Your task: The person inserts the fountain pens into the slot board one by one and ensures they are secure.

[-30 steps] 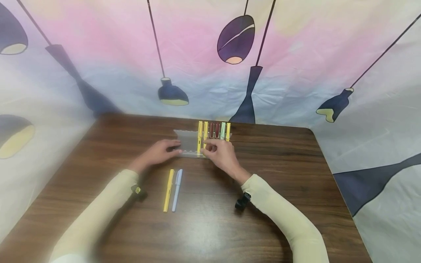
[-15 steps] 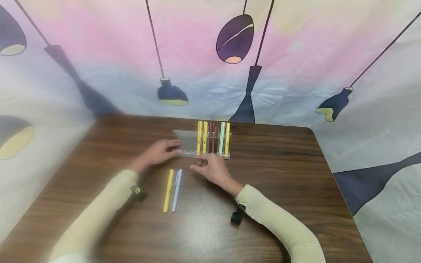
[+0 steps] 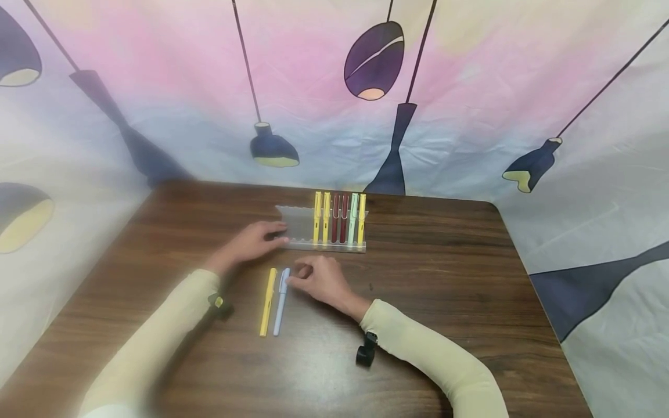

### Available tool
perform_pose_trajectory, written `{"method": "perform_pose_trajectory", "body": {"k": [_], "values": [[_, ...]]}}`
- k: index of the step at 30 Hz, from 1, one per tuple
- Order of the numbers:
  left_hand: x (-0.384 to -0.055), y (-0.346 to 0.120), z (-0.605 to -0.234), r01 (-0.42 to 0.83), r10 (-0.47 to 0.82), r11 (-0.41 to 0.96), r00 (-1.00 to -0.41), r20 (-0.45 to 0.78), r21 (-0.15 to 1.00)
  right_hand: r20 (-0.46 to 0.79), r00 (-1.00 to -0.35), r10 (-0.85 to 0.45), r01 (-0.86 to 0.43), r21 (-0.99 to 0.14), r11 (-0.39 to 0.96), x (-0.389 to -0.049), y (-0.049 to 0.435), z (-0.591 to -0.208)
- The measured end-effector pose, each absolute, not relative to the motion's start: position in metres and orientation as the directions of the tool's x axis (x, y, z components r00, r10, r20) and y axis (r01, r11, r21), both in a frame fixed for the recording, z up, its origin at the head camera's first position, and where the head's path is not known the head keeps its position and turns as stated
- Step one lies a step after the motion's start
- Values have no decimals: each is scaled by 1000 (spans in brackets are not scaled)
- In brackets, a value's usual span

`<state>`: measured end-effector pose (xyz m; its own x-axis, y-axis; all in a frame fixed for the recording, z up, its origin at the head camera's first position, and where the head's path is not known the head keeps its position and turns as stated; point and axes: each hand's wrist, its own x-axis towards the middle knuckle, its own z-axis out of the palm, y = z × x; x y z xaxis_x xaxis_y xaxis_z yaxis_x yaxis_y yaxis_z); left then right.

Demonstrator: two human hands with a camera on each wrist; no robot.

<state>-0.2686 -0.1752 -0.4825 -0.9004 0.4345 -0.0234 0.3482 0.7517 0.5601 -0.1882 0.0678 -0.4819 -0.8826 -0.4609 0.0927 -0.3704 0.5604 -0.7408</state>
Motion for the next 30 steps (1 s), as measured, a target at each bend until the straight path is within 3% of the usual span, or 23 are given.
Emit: {"method": "perform_pose_trajectory", "body": {"k": [30], "values": [[-268,-175,-481,357,441,754,-897,-22,552,-18,-872,-489,-336,-703,627,-190,41,-485]]}}
